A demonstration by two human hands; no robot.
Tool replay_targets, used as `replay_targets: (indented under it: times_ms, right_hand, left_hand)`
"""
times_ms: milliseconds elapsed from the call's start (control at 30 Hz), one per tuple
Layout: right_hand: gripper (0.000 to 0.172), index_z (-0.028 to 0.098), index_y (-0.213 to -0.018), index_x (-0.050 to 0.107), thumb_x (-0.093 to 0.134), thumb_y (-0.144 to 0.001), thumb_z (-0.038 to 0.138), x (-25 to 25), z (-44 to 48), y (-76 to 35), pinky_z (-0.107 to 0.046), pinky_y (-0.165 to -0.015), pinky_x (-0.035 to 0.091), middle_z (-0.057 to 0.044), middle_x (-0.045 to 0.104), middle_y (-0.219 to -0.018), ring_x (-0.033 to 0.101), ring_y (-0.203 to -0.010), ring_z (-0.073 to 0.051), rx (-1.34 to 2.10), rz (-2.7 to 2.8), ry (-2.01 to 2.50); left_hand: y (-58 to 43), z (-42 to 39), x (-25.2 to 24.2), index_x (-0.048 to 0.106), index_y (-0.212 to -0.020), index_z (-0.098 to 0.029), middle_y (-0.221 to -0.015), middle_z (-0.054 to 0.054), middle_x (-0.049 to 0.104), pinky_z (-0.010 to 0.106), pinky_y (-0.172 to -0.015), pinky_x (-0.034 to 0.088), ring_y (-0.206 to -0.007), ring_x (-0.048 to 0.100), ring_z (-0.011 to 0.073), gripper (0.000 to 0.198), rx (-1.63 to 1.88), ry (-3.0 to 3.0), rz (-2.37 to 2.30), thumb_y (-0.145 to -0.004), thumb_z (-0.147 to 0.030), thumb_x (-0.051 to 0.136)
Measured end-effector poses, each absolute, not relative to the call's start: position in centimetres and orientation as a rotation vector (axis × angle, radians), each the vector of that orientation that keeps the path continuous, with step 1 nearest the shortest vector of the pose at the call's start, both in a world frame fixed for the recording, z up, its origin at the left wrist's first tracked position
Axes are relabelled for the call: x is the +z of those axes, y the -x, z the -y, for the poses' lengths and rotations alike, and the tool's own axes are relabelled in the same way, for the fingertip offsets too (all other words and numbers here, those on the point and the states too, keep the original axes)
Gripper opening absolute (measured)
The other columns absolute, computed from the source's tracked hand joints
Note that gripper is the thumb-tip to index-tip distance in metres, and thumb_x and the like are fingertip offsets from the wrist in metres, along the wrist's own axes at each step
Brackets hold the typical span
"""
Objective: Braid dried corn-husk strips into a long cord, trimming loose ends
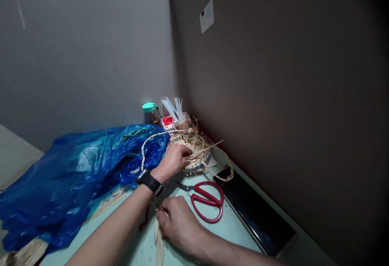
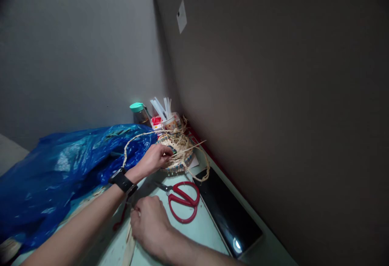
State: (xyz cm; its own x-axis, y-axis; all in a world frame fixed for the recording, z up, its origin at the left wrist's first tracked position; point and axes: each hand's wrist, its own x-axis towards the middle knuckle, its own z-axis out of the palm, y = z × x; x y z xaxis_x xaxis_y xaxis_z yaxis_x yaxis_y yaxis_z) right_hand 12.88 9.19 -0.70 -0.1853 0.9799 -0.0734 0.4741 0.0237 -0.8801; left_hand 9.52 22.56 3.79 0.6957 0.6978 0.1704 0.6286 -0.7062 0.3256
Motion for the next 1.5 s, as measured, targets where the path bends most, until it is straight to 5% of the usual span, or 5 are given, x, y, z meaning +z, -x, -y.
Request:
replay_targets:
  times_ms: [700,833,967,1167,1500]
  right_hand:
    - [0.023,0.015,-0.058,0.058,0.048,-0.078,0.011,-1.3,-9.3,-12.7,-0.019,-0.051,0.030,-0.005,0.063,-0.058,0.054,-0.052,-0.012,1.049,1.759,1.494]
    - [0.024,0.015,-0.057,0.056,0.047,-0.079,0.011,-1.6,-9.5,-12.8,-0.020,-0.050,0.028,-0.005,0.062,-0.055,0.053,-0.052,-0.013,1.006,1.808,1.473]
    - [0.028,0.015,-0.058,0.055,0.044,-0.083,0.011,-1.7,-9.6,-12.9,-0.021,-0.051,0.029,-0.005,0.063,-0.056,0.054,-0.054,-0.014,1.031,1.855,1.448]
    - [0.031,0.016,-0.057,0.052,0.042,-0.086,0.013,-1.7,-9.7,-12.9,-0.022,-0.053,0.030,-0.004,0.062,-0.054,0.054,-0.053,-0.014,1.045,1.907,1.441]
    - [0.031,0.017,-0.058,0.052,0.041,-0.087,0.015,-1.4,-9.7,-13.0,-0.023,-0.058,0.030,-0.003,0.063,-0.059,0.054,-0.059,-0.015,1.005,1.951,1.478]
  left_hand:
    - [-7.5,-23.0,5.2,0.069,-0.083,-0.018,-0.081,0.003,0.071,0.026,-0.073,0.044,-0.075,0.062,0.0172,0.022,0.862,-2.485,-1.200,-0.086,-0.020,0.048]
    - [-9.0,-23.6,6.8,0.063,-0.117,-0.021,-0.112,0.008,0.067,0.035,-0.093,0.042,-0.103,0.059,0.0211,0.032,0.943,-2.532,-1.210,-0.091,-0.026,0.045]
    - [-9.4,-22.7,8.2,0.042,-0.139,-0.022,-0.149,0.013,0.034,0.041,-0.108,0.030,-0.136,0.030,0.0243,0.052,0.960,-2.632,-1.132,-0.088,-0.026,0.053]
    - [-3.3,-19.4,6.8,0.070,-0.097,-0.019,-0.098,0.006,0.069,0.027,-0.085,0.046,-0.091,0.061,0.0165,0.026,0.724,-2.752,-1.380,-0.092,-0.024,0.045]
    - [8.5,-17.7,7.1,0.069,-0.080,-0.017,-0.076,0.009,0.060,0.032,-0.069,0.038,-0.078,0.050,0.0216,0.026,0.505,-2.854,-1.787,-0.089,-0.019,0.045]
